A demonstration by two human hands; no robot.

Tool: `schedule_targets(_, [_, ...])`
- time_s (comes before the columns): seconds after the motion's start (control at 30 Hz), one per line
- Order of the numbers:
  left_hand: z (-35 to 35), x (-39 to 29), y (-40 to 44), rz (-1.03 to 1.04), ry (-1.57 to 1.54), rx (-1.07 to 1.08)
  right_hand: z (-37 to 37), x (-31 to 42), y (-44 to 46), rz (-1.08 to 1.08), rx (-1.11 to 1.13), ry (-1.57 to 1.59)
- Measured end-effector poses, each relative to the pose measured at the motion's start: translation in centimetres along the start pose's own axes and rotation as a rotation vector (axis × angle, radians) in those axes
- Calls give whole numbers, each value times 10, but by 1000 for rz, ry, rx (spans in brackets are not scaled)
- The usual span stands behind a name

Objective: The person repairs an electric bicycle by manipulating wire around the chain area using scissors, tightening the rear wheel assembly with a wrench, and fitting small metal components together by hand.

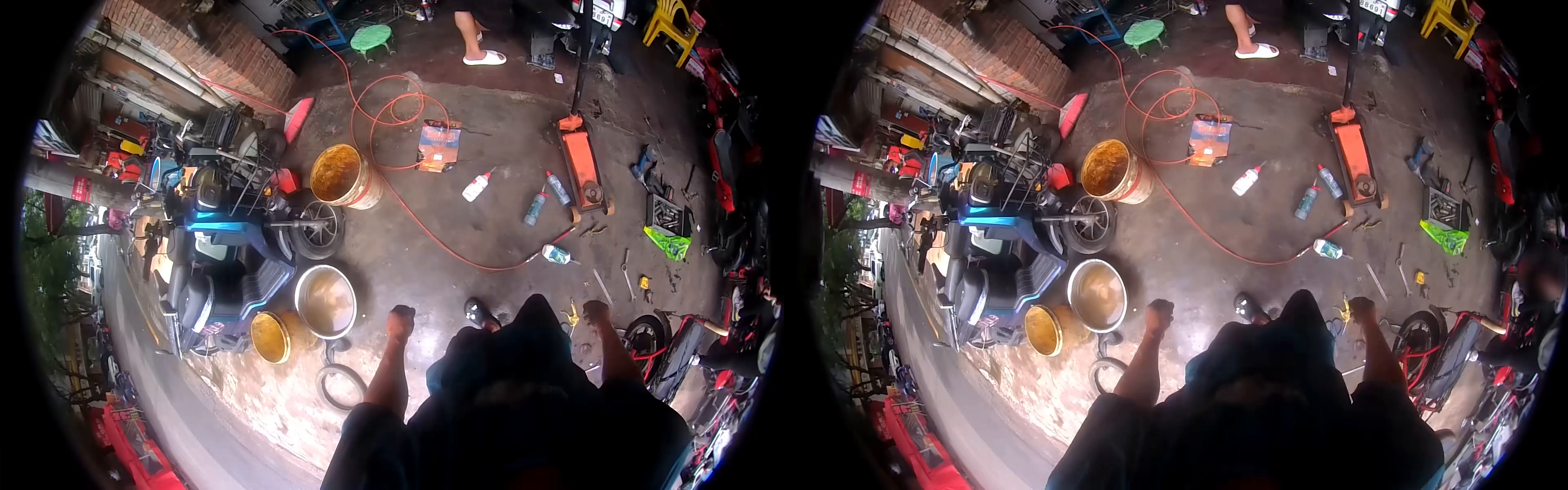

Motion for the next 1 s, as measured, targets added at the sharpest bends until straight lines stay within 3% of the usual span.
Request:
schedule_targets(0.03, [-8, -31, 42, 96, 56, 72, 5, 20, 9, 37, 11, 22])
schedule_targets(0.1, [-30, -68, 110, -186, -338, -87, 15, 77, 12, 36, 14, 4])
schedule_targets(0.2, [-41, -112, 181, -394, -679, -94, 43, 162, 9, -50, 23, -50])
schedule_targets(0.33, [-71, -123, 253, -190, -521, -98, 85, 204, 65, 3, 113, -65])
schedule_targets(0.37, [-62, -100, 265, -121, -471, -141, 97, 222, 82, -112, 157, -143])
schedule_targets(0.4, [-58, -83, 274, -57, -421, -179, 117, 249, 99, -663, 258, -500])
schedule_targets(0.43, [-50, -51, 277, -270, -487, -158, 135, 267, 101, -1324, 161, -910])
schedule_targets(0.47, [-48, -19, 269, -489, -548, -133, 152, 275, 118, -1542, 72, -1044])
schedule_targets(0.5, [-57, -9, 270, -87, -90, -122, 171, 250, 192, -1180, 185, -887])
schedule_targets(0.53, [-59, 22, 252, -244, -186, -244, 186, 227, 260, -838, 206, -698])
schedule_targets(0.57, [-56, 50, 227, -428, -300, -219, 197, 249, 273, -847, 258, -703])
schedule_targets(0.6, [-46, 72, 205, -282, 166, 49, 208, 277, 278, -855, 311, -707])
schedule_targets(0.63, [9, 136, 152, -247, 268, -5, 233, 302, 304, -893, 307, -712])
schedule_targets(0.7, [-10, 157, 102, -779, 5, 96, 253, 369, 300, -925, 317, -525])
schedule_targets(0.77, [-21, 151, 92, -842, 7, 139, 276, 469, 276, -660, 300, -394])
schedule_targets(0.83, [-22, 155, 109, -823, -55, 126, 300, 579, 220, -450, 283, -282])
schedule_targets(0.9, [-21, 160, 131, -747, -119, 105, 330, 655, 189, -451, 301, -209])
schedule_targets(0.93, [-21, 161, 165, -623, -135, 75, 349, 672, 195, -568, 312, -175])
schedule_targets(1.0, [-21, 174, 230, -759, -176, -10, 383, 707, 203, -803, 325, -102])
Point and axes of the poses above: each hand's wrist, its own y-axis towards the middle knuckle, its own z-axis out of the palm, x = y × z, the point moved 7 cm from there along y, towards the middle knuckle, and after that the axes turned 14 degrees about -x, right-handed, at the moved point
